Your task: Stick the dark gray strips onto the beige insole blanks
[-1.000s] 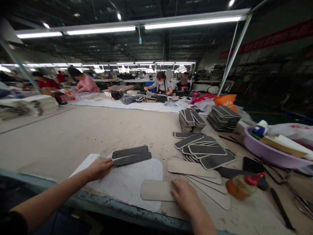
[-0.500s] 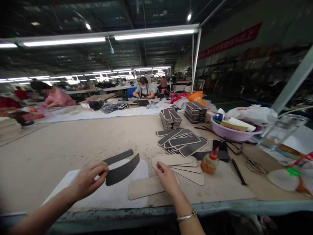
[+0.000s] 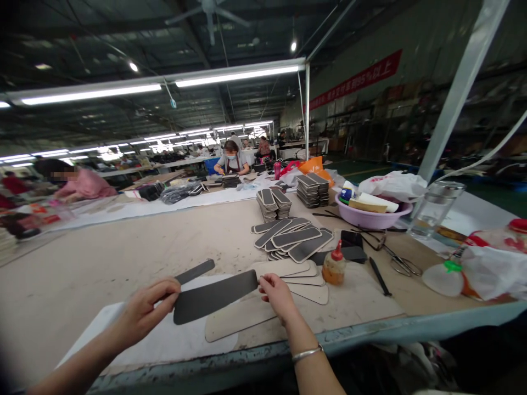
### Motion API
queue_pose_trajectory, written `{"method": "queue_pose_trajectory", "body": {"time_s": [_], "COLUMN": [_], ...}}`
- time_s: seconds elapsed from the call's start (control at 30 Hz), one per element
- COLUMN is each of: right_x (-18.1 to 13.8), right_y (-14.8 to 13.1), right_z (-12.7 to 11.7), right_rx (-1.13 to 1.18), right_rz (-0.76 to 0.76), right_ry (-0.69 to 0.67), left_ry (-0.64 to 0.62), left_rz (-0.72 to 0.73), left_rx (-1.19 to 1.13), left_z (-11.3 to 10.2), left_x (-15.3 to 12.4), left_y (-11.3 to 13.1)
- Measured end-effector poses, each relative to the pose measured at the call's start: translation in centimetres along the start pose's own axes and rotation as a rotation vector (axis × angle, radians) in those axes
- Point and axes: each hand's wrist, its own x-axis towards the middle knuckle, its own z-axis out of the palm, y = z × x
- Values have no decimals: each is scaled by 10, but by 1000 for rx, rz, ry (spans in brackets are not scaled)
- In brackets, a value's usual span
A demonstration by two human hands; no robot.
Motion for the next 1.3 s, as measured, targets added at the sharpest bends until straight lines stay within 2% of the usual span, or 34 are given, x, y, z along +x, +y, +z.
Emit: {"method": "queue_pose_trajectory", "body": {"time_s": [0.37,0.5,0.57,0.67,0.83,0.93,1.03,1.3], "right_x": [7,6,4,3,6,8,8,12], "right_y": [10,5,2,3,23,33,34,27], "right_z": [7,-5,-17,-38,-63,-71,-75,-72], "right_rx": [-96,-148,-199,-300,-532,-686,-806,-996], "right_rz": [31,41,40,45,86,100,115,156], "right_ry": [-91,-66,-34,-13,9,43,64,109], "left_ry": [-36,-26,-31,-89,-225,-251,-275,-346], "left_rz": [-91,-264,-418,-638,-836,-876,-895,-902], "left_rx": [-30,-33,-69,-172,-330,-351,-334,-297], "left_z": [-10,-6,6,35,89,110,122,133], "left_x": [-7,-7,-8,-13,-22,-22,-20,-21], "left_y": [5,-1,-10,-29,-51,-57,-62,-71]}}
